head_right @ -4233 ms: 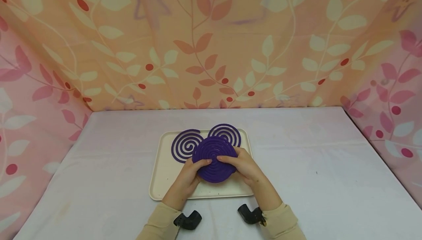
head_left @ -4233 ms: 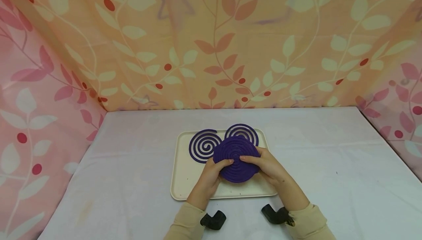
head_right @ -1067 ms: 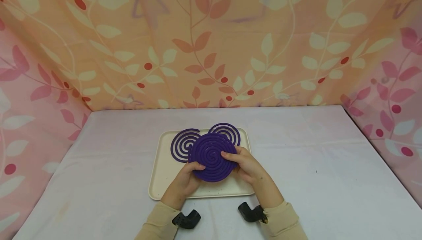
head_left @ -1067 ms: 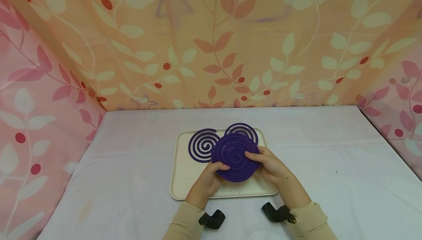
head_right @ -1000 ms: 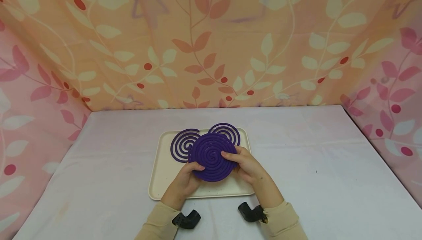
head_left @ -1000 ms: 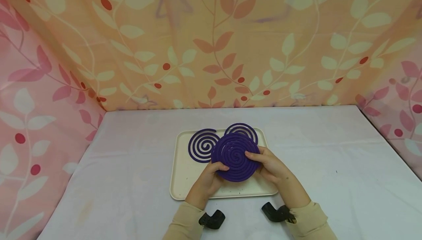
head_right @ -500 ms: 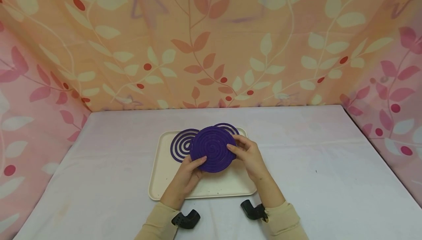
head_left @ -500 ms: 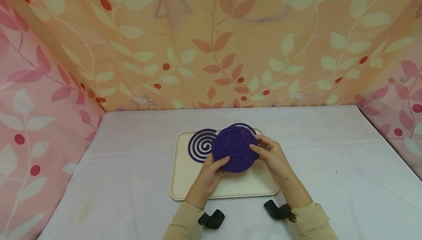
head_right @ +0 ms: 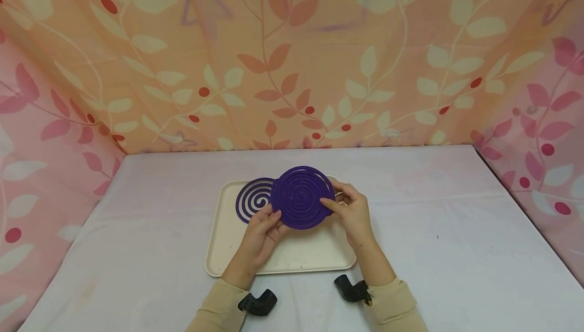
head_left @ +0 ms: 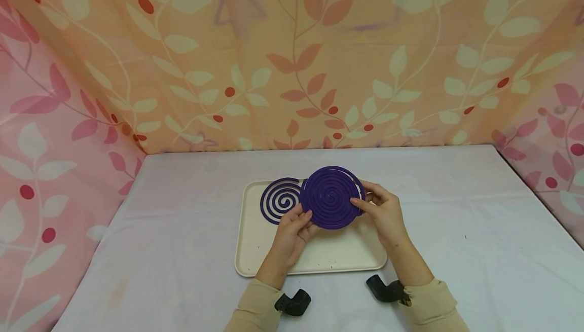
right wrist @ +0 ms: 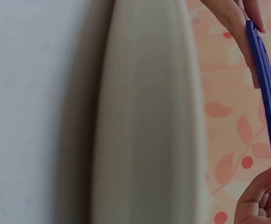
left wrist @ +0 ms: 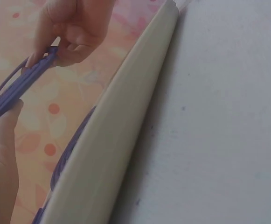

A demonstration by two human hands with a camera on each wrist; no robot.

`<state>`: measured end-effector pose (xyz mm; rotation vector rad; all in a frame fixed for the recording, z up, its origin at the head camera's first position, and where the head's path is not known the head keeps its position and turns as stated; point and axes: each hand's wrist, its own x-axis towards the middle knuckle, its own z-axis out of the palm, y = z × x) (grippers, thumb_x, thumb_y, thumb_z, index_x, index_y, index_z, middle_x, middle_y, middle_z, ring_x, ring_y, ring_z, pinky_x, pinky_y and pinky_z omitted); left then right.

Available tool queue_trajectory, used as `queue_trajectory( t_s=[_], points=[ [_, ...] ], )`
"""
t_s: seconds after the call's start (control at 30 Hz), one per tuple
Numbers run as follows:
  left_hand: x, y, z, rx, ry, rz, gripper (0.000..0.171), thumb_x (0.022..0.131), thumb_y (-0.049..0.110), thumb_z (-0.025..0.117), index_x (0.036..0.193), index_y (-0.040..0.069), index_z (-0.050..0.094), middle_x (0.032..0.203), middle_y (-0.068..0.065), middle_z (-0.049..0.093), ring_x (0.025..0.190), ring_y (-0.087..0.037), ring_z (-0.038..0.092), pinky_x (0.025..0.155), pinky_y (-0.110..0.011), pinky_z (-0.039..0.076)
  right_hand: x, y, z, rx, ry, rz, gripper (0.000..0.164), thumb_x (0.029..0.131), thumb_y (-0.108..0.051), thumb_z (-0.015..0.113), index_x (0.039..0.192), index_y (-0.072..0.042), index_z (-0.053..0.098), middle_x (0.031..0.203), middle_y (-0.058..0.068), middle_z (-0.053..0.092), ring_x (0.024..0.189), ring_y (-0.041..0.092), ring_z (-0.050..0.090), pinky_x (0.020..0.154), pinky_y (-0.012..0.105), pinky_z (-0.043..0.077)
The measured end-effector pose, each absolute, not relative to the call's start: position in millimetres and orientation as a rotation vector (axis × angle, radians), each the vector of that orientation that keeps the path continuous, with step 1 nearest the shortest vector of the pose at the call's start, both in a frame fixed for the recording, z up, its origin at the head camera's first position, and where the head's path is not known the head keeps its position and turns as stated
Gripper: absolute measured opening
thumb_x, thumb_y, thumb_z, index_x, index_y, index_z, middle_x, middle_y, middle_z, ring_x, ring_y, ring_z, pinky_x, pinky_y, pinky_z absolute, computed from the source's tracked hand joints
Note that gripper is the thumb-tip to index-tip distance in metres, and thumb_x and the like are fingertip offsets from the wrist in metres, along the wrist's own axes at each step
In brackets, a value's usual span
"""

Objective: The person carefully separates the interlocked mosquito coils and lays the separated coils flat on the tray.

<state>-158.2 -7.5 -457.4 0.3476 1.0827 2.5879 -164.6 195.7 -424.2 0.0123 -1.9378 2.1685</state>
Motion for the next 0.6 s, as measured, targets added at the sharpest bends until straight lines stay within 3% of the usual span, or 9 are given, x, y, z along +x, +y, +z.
queue_trajectory(
  t_s=[0.27, 0.47, 0.6],
  points=[
    [-157.8, -6.5, -457.4, 0.295, 1.15, 2.574, 0.041, 0.098, -0.007, 0.03, 0.137, -0.019, 0.025, 0.131, -0.027, 0.048, 0.109, -0.019, 0.06, 0.094, -0.035, 0.047, -165.9, 197.3, -424.2, 0.028, -2.039, 2.109, 0.036, 0.075, 0.016, 0.068, 0.107, 0.017, 0.054, 0.077, -0.004, 0.063, 0.066, 0.005, 0.057, 0.055, 0.016, 0.05],
    [-159.0, -6.7, -456.3, 0.241, 1.118, 2.61, 0.039, 0.1, -0.004, 0.027, 0.138, -0.016, 0.028, 0.119, -0.015, 0.059, 0.105, -0.018, 0.062, 0.092, -0.035, 0.049, -166.4, 199.5, -422.9, 0.056, -2.027, 2.153, 0.014, 0.084, 0.008, 0.064, 0.098, 0.011, 0.062, 0.079, -0.004, 0.067, 0.065, 0.006, 0.061, 0.056, 0.021, 0.054],
    [-159.3, -7.0, -456.5, 0.259, 1.106, 2.618, 0.04, 0.1, -0.003, 0.027, 0.138, -0.016, 0.026, 0.115, -0.011, 0.062, 0.105, -0.017, 0.062, 0.09, -0.034, 0.05, -166.2, 201.2, -422.1, 0.093, -1.989, 2.172, 0.012, 0.084, 0.009, 0.063, 0.095, 0.008, 0.066, 0.081, -0.004, 0.068, 0.067, 0.006, 0.062, 0.057, 0.02, 0.054]
  ],
)
